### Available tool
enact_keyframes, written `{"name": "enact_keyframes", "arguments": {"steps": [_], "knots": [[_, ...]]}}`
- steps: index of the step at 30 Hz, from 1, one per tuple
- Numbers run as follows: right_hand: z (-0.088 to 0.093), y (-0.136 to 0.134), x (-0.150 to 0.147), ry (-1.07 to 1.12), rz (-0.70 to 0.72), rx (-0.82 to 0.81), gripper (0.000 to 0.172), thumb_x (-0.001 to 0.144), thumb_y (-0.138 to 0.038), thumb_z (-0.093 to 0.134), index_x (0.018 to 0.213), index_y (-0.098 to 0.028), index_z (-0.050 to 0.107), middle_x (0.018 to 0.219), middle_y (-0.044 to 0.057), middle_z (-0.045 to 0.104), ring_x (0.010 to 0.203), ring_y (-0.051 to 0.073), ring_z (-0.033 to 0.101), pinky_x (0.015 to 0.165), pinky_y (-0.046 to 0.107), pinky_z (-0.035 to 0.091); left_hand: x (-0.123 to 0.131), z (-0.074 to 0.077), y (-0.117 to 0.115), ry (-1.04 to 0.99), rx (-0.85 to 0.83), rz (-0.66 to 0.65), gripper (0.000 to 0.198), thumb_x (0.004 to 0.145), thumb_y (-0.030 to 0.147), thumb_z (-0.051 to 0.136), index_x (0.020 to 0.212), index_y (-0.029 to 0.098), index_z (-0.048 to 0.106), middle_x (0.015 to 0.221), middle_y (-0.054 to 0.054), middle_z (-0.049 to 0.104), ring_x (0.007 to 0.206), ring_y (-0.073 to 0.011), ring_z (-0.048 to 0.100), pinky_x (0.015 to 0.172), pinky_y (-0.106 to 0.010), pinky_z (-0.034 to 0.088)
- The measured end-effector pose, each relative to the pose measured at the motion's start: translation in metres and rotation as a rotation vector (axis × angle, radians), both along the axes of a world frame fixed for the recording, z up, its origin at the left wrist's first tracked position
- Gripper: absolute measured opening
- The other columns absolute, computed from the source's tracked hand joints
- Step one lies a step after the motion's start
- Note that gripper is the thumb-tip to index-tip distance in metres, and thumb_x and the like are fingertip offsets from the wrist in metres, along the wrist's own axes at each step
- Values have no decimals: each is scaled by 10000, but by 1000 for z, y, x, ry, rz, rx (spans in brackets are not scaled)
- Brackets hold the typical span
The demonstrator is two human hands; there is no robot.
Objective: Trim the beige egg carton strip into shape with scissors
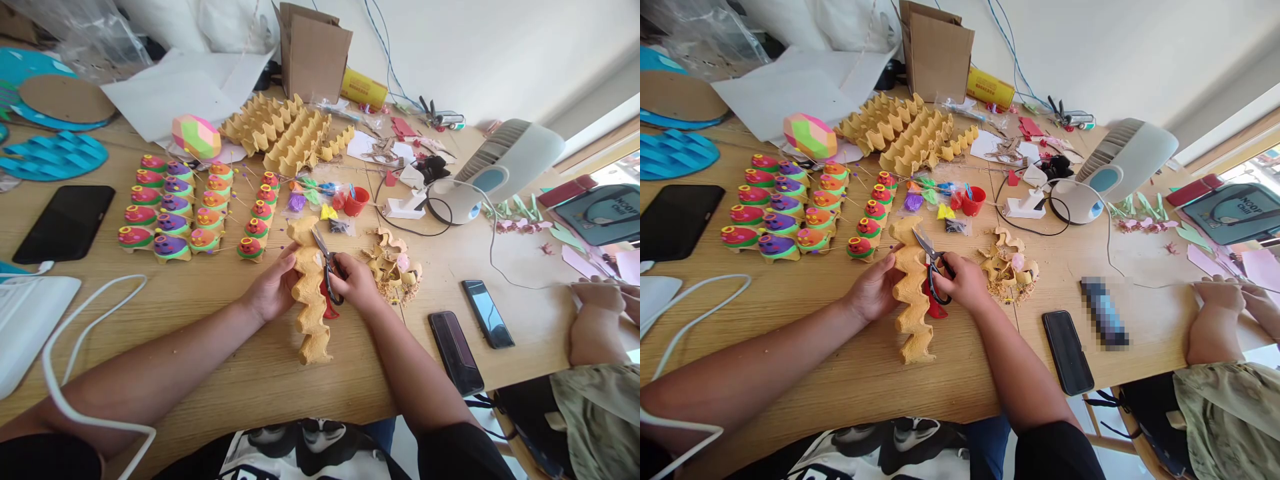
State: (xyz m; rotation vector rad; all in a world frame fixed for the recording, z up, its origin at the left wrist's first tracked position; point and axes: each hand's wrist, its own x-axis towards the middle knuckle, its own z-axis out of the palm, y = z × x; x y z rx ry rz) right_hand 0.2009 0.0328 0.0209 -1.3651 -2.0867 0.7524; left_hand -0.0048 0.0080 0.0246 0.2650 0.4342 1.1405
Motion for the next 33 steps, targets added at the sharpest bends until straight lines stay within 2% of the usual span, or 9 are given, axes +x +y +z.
{"name": "enact_keyframes", "arguments": {"steps": [6, 11, 19, 27, 30, 33], "knots": [[1, 2, 1, 27, -4, -23, 261, 859, -473, 626, 816, -221, 569, 696, -27, 559, 623, 135, 440, 593, 260, 303, -1, -2, 1, -2, 1, -7, 609, 769, 266, 907, 1325, 280, 660, 1051, -29, 810, 863, -226, 781, 743, -330, 637], [0, 5, 2, 66, 2, -45, 237, 820, -435, 649, 786, -226, 543, 664, -45, 522, 598, 123, 410, 582, 257, 297, -3, -4, 1, 0, 18, -34, 554, 796, 277, 891, 1299, 315, 661, 1065, -14, 809, 844, -215, 776, 729, -332, 632], [2, 3, 2, 74, -65, -66, 235, 832, -404, 636, 741, -232, 506, 629, -44, 495, 593, 130, 404, 578, 270, 292, -6, -9, 3, -48, -16, -63, 450, 878, 249, 795, 1297, 342, 659, 1034, -6, 811, 819, -228, 776, 690, -338, 619], [2, 4, 4, 118, -15, -116, 312, 873, -513, 657, 820, -240, 514, 696, -34, 518, 635, 147, 444, 587, 277, 312, -6, -7, 3, -82, -37, -78, 412, 922, 245, 728, 1307, 362, 641, 1026, 4, 814, 830, -228, 786, 716, -342, 619], [3, 4, 4, 63, 9, -84, 336, 879, -517, 663, 792, -239, 497, 696, -33, 523, 632, 145, 438, 594, 278, 312, -5, -5, 3, -78, -33, -78, 419, 909, 252, 752, 1303, 344, 643, 1007, 4, 811, 811, -221, 785, 699, -326, 615], [3, 5, 5, -2, -26, -18, 367, 871, -520, 690, 739, -235, 499, 660, -31, 516, 616, 145, 427, 593, 283, 297, -5, -4, 3, -48, -25, -58, 421, 870, 275, 809, 1261, 328, 661, 995, 6, 810, 798, -219, 781, 683, -319, 612]]}}
